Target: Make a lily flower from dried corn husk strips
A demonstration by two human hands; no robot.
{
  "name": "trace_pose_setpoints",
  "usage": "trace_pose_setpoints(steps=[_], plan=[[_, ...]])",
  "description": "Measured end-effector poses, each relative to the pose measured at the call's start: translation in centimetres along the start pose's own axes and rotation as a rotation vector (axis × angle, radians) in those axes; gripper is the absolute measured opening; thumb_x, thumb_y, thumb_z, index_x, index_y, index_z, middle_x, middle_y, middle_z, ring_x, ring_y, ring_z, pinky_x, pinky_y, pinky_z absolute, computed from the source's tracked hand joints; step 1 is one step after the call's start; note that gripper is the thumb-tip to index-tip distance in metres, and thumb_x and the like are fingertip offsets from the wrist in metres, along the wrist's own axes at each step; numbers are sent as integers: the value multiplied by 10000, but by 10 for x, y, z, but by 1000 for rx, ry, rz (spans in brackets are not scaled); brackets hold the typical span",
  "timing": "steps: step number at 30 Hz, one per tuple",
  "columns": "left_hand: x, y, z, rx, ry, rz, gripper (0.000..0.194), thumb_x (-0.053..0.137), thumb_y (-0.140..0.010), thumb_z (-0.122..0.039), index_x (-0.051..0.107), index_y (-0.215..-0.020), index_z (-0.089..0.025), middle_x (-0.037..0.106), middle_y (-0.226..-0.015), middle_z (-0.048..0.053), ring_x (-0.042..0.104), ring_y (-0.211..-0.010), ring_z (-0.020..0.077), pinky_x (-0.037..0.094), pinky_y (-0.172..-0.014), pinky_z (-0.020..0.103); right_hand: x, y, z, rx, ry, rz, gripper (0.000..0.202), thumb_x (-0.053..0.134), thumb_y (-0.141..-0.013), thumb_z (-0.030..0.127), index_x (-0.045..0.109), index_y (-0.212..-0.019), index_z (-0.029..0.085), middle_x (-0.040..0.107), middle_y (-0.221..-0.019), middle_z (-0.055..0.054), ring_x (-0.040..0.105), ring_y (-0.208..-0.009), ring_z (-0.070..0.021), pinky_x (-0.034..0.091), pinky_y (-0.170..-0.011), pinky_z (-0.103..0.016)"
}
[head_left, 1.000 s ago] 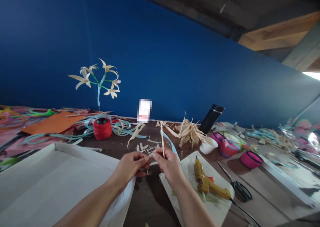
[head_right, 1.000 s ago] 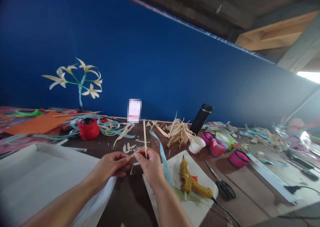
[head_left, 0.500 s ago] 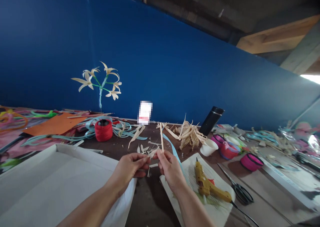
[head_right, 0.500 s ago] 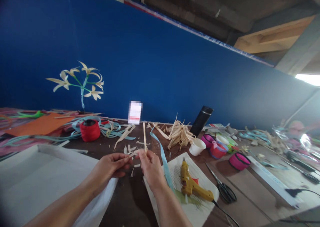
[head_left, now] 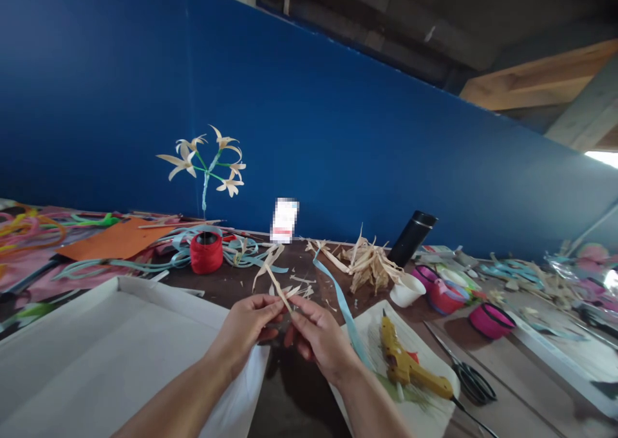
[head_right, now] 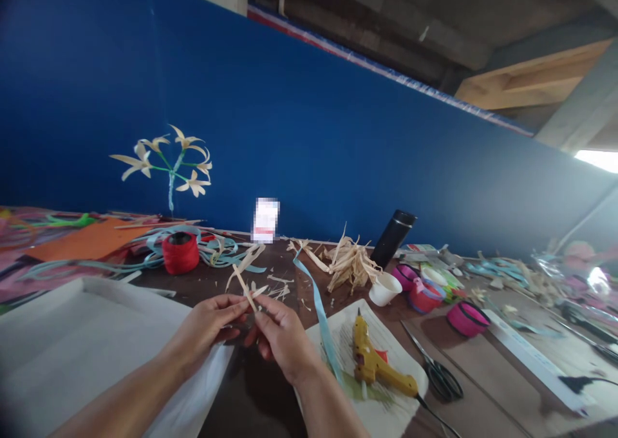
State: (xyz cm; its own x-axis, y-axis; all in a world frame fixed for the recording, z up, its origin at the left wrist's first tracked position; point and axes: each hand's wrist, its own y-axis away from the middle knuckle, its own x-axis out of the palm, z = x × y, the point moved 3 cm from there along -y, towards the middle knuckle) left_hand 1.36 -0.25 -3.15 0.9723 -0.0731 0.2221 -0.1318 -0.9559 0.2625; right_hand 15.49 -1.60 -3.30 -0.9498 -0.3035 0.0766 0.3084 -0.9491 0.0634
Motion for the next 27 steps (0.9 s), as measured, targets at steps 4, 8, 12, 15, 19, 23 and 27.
trace_pose_setpoints(steps=[4,8,12,15,19,23,27], plan=[[-1,-1,-1,16,-60,-28,284,683,-638,-376,678,-779,-129,634,-723,44,558,-667,123,437,-542,190,1,-1,-1,-72,155,-27,397,485,-864,346,528,-1234,209,596,-586,12,349,-350,-42,224,-335,-152],[-2,0,-1,5,-71,-74,236,664,-630,-358,653,-701,-134,612,-643,21,546,-603,114,423,-517,190,3,2,3,-284,440,-131,376,434,-859,183,568,-1203,253,651,-708,-8,527,-524,-105,438,-505,-211],[-2,2,-3,1,-52,-113,214,669,-606,-344,635,-671,-143,604,-631,9,538,-598,113,420,-502,187,8,8,5,-459,700,-195,603,379,-746,-2,516,-1253,294,671,-1003,-25,612,-833,-158,479,-790,-292],[-1,4,-4,-13,-17,-127,240,689,-580,-357,626,-650,-136,578,-590,-4,517,-557,100,425,-495,190,8,10,5,-482,863,-242,671,376,-709,-23,465,-1296,290,668,-1001,-50,618,-845,-173,490,-768,-292],[3,5,-5,-15,9,-106,262,705,-563,-364,640,-643,-124,584,-581,2,510,-528,92,449,-502,203,3,8,4,-454,967,-307,670,366,-715,-17,456,-1304,289,669,-889,-56,621,-736,-166,497,-694,-280],[3,6,-4,-13,43,-98,238,724,-545,-329,651,-628,-118,574,-551,0,498,-500,84,468,-504,208,-12,4,11,-444,917,-409,606,379,-747,28,482,-1285,287,667,-940,-58,609,-749,-174,482,-715,-304],[0,5,-1,-36,101,-102,253,740,-550,-337,665,-638,-112,607,-594,23,488,-485,71,467,-488,197,-28,2,17,-285,512,-479,456,394,-874,246,412,-1329,258,646,-689,-21,475,-449,-114,399,-450,-233]])
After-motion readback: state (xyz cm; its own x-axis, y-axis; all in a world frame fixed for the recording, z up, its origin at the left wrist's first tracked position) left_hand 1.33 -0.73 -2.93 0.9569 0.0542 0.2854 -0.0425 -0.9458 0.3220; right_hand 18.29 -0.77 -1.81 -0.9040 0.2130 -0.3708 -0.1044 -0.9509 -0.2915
